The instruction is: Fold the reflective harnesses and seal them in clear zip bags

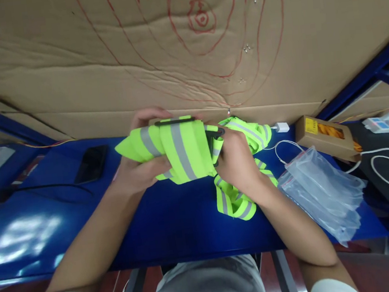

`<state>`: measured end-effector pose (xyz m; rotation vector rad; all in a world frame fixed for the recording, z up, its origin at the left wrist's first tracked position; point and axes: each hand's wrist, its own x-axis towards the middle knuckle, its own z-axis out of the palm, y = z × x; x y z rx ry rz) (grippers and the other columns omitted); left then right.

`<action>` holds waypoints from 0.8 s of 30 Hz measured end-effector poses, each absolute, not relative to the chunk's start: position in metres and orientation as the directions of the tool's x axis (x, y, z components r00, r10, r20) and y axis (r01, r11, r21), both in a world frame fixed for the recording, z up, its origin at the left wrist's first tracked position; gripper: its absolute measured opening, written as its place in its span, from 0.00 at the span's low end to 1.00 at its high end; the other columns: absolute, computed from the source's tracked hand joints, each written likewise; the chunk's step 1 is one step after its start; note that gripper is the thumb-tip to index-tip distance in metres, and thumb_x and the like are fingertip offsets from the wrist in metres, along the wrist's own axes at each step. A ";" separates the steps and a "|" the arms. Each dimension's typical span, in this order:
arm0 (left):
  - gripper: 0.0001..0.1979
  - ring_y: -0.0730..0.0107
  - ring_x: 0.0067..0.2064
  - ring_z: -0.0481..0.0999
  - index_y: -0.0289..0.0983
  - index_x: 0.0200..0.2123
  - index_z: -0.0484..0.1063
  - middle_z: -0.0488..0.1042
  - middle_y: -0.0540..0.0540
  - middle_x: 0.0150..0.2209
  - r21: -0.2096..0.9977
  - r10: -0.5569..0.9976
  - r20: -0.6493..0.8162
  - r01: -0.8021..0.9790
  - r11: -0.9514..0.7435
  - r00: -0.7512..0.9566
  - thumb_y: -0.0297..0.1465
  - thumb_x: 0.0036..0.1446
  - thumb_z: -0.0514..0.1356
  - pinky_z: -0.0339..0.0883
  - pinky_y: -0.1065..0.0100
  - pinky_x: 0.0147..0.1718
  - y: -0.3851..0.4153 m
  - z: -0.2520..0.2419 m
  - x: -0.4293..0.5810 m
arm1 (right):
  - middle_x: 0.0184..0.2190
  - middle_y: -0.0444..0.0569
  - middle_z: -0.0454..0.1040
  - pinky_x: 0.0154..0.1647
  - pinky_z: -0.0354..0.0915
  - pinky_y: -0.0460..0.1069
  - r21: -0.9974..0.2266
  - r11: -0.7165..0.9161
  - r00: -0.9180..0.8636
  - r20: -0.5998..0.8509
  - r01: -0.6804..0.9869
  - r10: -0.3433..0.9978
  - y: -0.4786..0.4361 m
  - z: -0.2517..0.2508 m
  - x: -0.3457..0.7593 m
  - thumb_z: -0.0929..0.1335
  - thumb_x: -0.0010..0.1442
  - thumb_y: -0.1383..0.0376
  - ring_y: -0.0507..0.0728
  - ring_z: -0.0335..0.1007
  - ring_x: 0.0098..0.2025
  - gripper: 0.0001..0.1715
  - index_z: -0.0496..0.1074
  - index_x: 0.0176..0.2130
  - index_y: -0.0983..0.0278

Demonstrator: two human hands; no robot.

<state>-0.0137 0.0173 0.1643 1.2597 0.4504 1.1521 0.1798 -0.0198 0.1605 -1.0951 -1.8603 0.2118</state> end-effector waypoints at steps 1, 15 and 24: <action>0.31 0.46 0.64 0.74 0.47 0.50 0.74 0.78 0.45 0.57 0.898 0.835 0.350 -0.405 -0.171 0.424 0.31 0.40 0.78 0.71 0.51 0.60 0.016 0.165 -0.015 | 0.34 0.46 0.80 0.38 0.72 0.55 -0.548 0.597 -0.176 0.633 0.586 0.754 -0.019 0.160 0.179 0.66 0.57 0.74 0.61 0.75 0.34 0.16 0.78 0.37 0.58; 0.25 0.58 0.53 0.78 0.47 0.54 0.72 0.75 0.47 0.55 0.655 0.668 0.743 -0.247 -0.714 0.039 0.35 0.54 0.74 0.73 0.57 0.51 0.040 0.146 -0.012 | 0.53 0.47 0.80 0.62 0.71 0.58 -0.918 0.373 -0.115 0.360 0.135 0.926 -0.004 0.142 0.164 0.69 0.66 0.60 0.61 0.75 0.57 0.18 0.75 0.55 0.57; 0.27 0.54 0.65 0.73 0.52 0.64 0.65 0.72 0.48 0.64 0.271 0.257 0.928 -0.013 -0.963 0.269 0.31 0.64 0.66 0.68 0.51 0.64 0.032 0.135 -0.007 | 0.40 0.48 0.81 0.53 0.77 0.61 -0.922 -0.072 -0.201 0.007 -0.380 0.980 -0.015 0.170 0.163 0.66 0.62 0.53 0.63 0.79 0.51 0.15 0.76 0.40 0.58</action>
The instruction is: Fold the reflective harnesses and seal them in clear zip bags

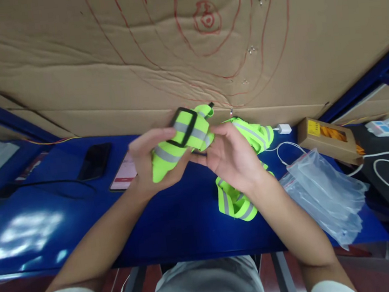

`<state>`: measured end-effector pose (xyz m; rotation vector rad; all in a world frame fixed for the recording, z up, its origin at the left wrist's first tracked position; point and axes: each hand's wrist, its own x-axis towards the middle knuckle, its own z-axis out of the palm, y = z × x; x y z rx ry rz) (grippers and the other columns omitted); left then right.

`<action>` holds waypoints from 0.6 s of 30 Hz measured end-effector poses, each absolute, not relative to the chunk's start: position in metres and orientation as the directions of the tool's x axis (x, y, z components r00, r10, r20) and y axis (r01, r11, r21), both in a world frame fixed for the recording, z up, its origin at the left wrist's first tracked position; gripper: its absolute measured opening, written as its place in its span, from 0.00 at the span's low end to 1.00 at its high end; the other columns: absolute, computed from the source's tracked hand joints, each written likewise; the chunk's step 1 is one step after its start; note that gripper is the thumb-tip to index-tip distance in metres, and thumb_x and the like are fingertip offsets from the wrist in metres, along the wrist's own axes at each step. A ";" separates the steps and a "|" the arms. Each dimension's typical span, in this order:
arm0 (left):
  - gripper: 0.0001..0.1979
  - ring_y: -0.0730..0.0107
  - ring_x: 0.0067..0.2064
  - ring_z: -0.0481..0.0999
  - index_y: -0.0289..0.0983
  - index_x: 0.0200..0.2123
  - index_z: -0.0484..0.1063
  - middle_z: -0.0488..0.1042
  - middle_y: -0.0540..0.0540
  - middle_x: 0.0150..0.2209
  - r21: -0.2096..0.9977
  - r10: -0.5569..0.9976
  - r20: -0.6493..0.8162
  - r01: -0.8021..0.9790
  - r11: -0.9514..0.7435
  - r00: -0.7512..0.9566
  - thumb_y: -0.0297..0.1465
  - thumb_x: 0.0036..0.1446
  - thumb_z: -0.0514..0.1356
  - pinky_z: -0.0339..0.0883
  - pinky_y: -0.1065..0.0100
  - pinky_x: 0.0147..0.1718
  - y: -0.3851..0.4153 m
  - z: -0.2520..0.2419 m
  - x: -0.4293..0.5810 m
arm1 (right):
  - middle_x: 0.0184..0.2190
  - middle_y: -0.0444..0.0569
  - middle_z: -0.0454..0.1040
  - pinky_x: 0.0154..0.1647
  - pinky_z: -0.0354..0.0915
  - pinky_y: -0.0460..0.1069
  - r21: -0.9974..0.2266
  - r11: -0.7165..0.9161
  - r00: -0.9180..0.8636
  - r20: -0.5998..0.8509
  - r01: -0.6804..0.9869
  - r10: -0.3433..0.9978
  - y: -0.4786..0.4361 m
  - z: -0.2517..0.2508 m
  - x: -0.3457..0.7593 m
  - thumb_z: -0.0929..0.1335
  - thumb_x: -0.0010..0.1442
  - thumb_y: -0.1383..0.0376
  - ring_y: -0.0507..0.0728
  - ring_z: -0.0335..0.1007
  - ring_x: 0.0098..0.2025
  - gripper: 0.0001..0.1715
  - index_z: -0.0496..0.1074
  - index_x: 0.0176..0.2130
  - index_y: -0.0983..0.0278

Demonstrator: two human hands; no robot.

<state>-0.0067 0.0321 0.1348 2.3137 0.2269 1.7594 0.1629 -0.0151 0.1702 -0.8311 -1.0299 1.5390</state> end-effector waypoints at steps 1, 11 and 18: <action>0.27 0.54 0.68 0.70 0.51 0.65 0.65 0.71 0.47 0.66 0.209 0.192 0.916 -0.011 -0.978 0.351 0.30 0.65 0.64 0.66 0.50 0.66 0.035 0.134 -0.007 | 0.41 0.48 0.81 0.52 0.77 0.60 -0.919 -0.068 -0.195 0.010 -0.389 0.981 -0.017 0.174 0.165 0.65 0.64 0.49 0.63 0.78 0.52 0.19 0.77 0.41 0.58; 0.35 0.45 0.74 0.58 0.41 0.66 0.59 0.61 0.33 0.70 0.327 0.224 0.750 -0.055 -0.943 0.622 0.28 0.57 0.66 0.53 0.42 0.71 0.040 0.135 -0.008 | 0.43 0.45 0.82 0.48 0.78 0.52 -0.914 -0.051 -0.001 -0.055 -0.403 0.998 -0.007 0.151 0.160 0.76 0.57 0.45 0.59 0.79 0.51 0.24 0.77 0.46 0.57; 0.27 0.51 0.72 0.60 0.45 0.66 0.60 0.61 0.38 0.70 0.640 0.632 0.767 -0.062 -0.766 0.108 0.48 0.70 0.56 0.53 0.50 0.71 0.038 0.115 0.012 | 0.45 0.47 0.83 0.56 0.76 0.56 -0.929 0.167 0.210 0.100 -0.331 0.972 -0.007 0.133 0.136 0.76 0.59 0.50 0.60 0.80 0.52 0.21 0.78 0.45 0.60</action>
